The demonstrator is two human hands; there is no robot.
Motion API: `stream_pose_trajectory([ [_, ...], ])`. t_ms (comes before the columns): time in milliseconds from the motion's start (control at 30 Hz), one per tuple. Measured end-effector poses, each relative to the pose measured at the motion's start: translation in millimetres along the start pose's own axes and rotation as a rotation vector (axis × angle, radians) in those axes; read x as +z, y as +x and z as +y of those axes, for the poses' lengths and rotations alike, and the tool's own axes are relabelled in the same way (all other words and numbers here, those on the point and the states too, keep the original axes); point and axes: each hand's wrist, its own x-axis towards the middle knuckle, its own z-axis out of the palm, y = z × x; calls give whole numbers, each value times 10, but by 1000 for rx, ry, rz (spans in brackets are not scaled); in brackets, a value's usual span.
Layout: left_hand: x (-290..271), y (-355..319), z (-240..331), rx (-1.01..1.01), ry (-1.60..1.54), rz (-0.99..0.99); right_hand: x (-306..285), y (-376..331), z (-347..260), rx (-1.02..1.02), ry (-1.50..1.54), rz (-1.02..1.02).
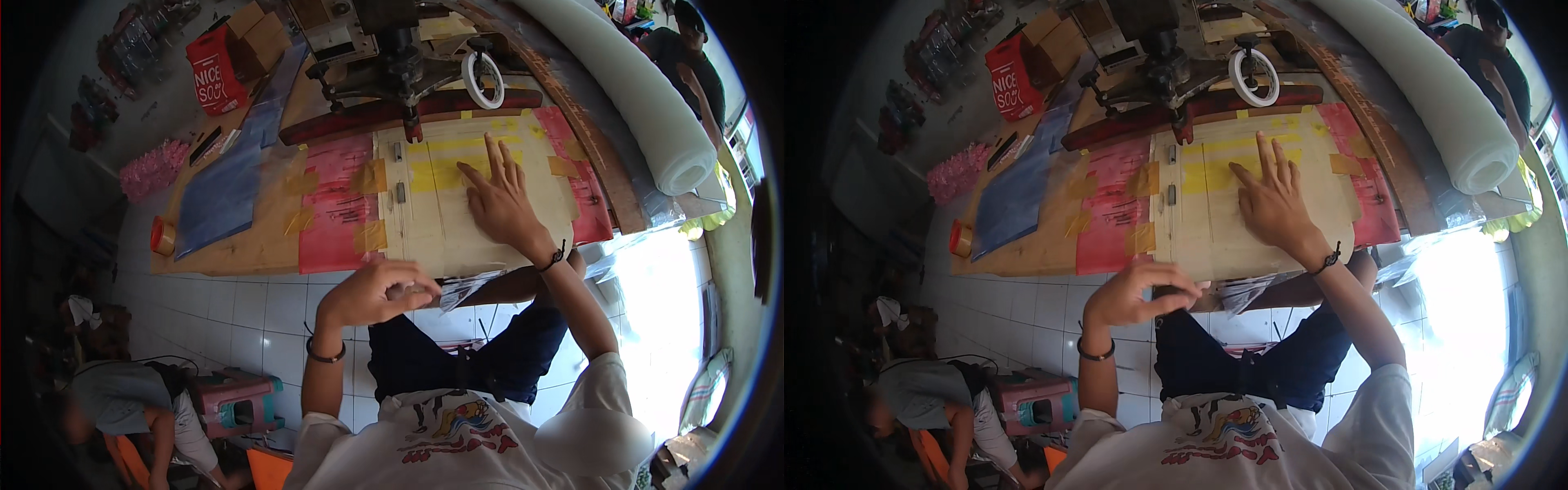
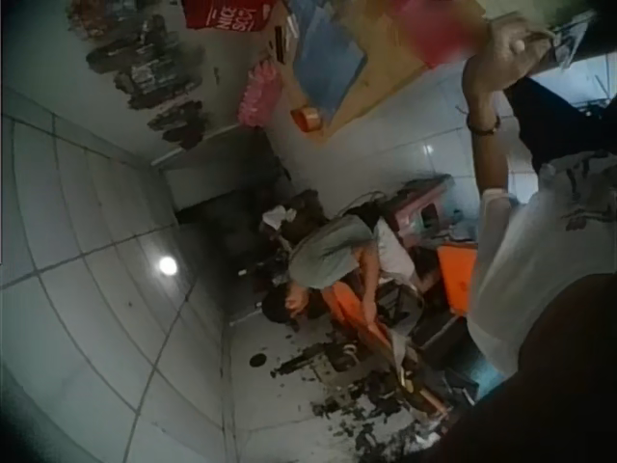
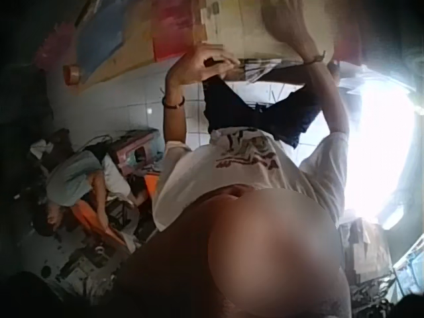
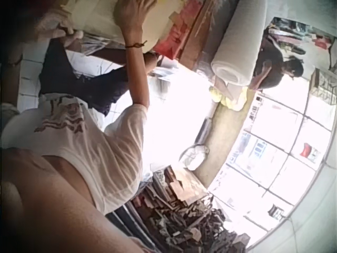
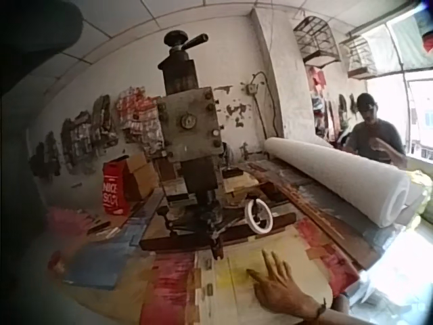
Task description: The person applies tape to colorful plastic pieces using a handheld dispenser and then positions them under a mechanical heat press by hand.
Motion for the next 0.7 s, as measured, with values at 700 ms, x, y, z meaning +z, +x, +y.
stream_pose_trajectory([
  [700, -893, 1020, -1029, 335, 714, 266, 179, 909, 329, -322, 211, -384],
])
